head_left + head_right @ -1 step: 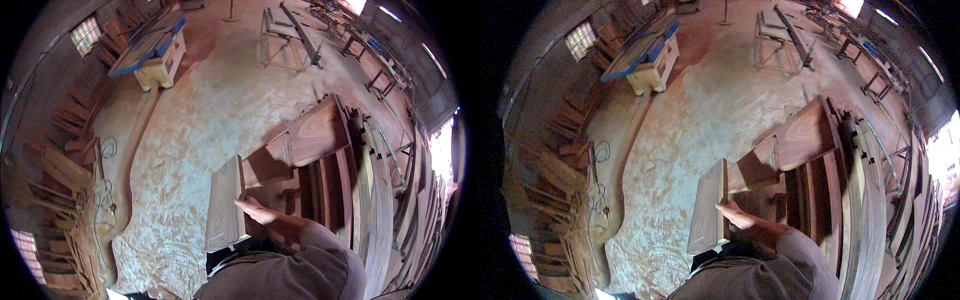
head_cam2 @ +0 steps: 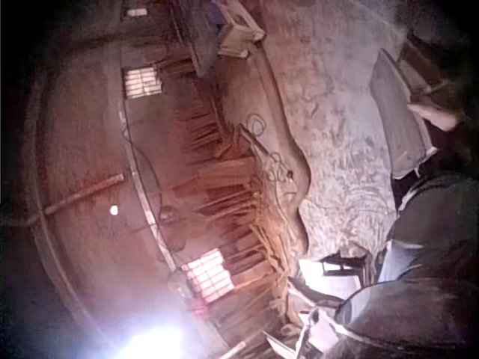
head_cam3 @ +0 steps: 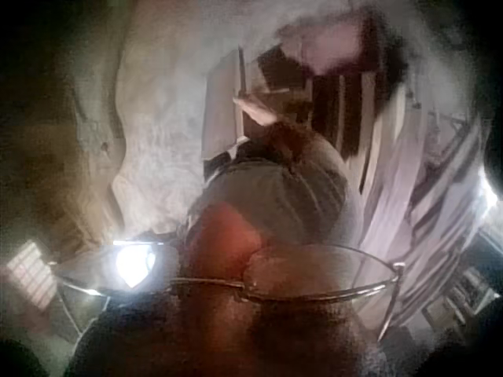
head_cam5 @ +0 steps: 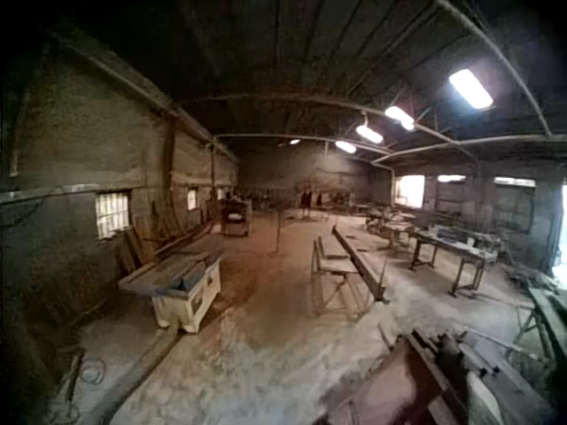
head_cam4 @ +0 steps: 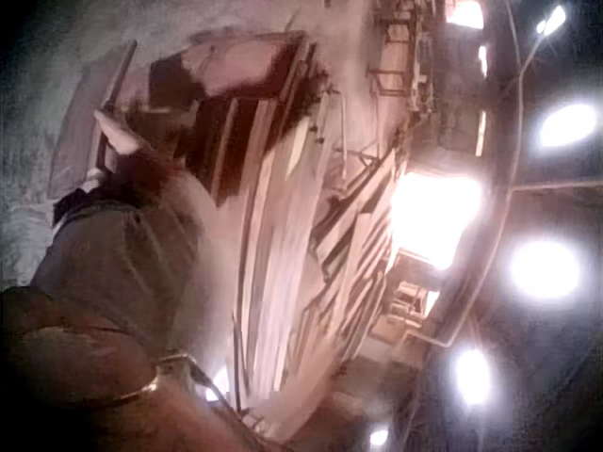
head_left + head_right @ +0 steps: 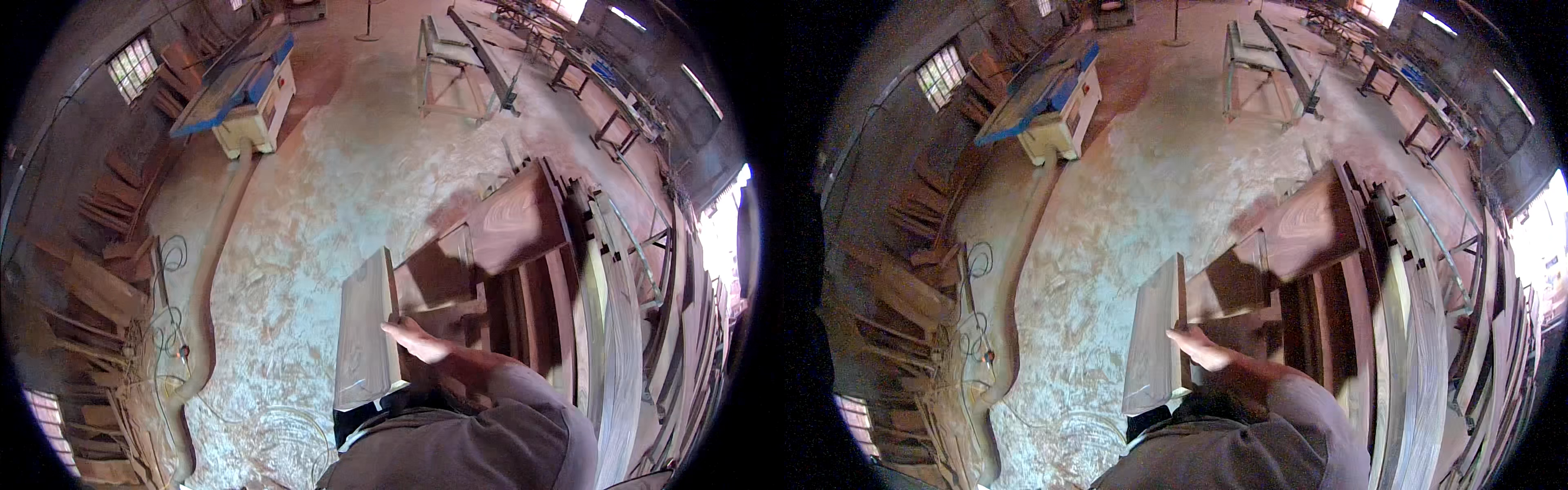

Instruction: The person measures a wooden plank with a tape measure, marks it, and cuts it on a table saw. They then flip the plank and cut the other side, measure the resulting pieces, and stack them on a nearby surface.

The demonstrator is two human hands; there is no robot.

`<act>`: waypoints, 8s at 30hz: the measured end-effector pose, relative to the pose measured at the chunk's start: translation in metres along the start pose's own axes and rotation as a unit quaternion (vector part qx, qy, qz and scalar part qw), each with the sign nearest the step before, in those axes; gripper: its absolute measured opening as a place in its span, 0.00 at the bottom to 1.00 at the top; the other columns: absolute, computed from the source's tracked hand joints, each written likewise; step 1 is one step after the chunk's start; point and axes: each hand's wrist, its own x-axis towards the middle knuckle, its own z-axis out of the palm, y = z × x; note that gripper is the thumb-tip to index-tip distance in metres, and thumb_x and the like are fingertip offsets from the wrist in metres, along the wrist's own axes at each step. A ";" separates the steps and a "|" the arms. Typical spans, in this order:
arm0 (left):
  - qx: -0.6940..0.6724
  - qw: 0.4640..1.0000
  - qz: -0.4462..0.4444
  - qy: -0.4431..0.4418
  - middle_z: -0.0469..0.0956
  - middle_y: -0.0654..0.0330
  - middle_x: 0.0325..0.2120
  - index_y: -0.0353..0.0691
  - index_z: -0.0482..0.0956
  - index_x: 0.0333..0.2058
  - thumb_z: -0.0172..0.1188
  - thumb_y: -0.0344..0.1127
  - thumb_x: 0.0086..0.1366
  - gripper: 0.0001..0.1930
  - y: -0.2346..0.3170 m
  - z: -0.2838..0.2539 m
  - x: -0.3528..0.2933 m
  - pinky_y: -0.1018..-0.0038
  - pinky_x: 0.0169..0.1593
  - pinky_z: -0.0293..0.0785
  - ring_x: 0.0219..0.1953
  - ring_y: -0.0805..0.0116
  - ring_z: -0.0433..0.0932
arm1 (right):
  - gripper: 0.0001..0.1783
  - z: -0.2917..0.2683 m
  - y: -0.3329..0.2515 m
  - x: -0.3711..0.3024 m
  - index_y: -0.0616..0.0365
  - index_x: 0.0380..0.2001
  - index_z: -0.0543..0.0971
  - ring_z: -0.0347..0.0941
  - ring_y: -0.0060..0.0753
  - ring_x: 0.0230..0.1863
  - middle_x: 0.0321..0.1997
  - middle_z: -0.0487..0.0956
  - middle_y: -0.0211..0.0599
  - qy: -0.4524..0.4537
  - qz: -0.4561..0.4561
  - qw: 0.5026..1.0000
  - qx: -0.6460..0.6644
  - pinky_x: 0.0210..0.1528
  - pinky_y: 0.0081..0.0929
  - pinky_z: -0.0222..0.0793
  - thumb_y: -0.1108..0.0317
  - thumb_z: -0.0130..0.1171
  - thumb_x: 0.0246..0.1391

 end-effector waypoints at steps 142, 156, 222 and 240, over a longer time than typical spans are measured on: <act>0.388 0.227 0.655 -0.607 0.80 0.43 0.50 0.35 0.78 0.54 0.60 0.53 0.59 0.31 1.119 0.812 0.005 0.59 0.55 0.74 0.53 0.46 0.79 | 0.30 0.073 -0.265 0.401 0.65 0.44 0.74 0.80 0.64 0.47 0.41 0.81 0.65 0.437 0.435 0.749 0.243 0.49 0.55 0.75 0.45 0.58 0.54; 0.326 0.413 0.289 -0.800 0.79 0.58 0.35 0.38 0.75 0.52 0.58 0.55 0.68 0.26 1.109 0.786 0.096 0.68 0.40 0.76 0.37 0.67 0.77 | 0.22 -0.222 -0.448 0.356 0.55 0.45 0.71 0.77 0.64 0.42 0.39 0.80 0.53 0.470 0.175 0.862 -0.075 0.43 0.53 0.73 0.52 0.62 0.56; -0.774 0.509 0.001 -0.377 0.78 0.61 0.47 0.44 0.77 0.51 0.57 0.42 0.71 0.14 1.976 0.969 0.794 0.62 0.55 0.72 0.51 0.62 0.76 | 0.25 -0.564 -1.579 1.296 0.60 0.43 0.78 0.80 0.50 0.38 0.34 0.82 0.44 -0.028 -0.498 0.660 -0.561 0.39 0.43 0.77 0.70 0.73 0.37; -0.874 0.450 -0.082 -0.161 0.78 0.62 0.52 0.43 0.75 0.57 0.54 0.57 0.72 0.26 2.201 0.971 1.051 0.67 0.56 0.74 0.52 0.64 0.77 | 0.33 -0.457 -1.917 1.628 0.58 0.55 0.73 0.77 0.53 0.51 0.48 0.80 0.48 -0.206 -0.524 0.475 -0.676 0.54 0.46 0.72 0.55 0.71 0.48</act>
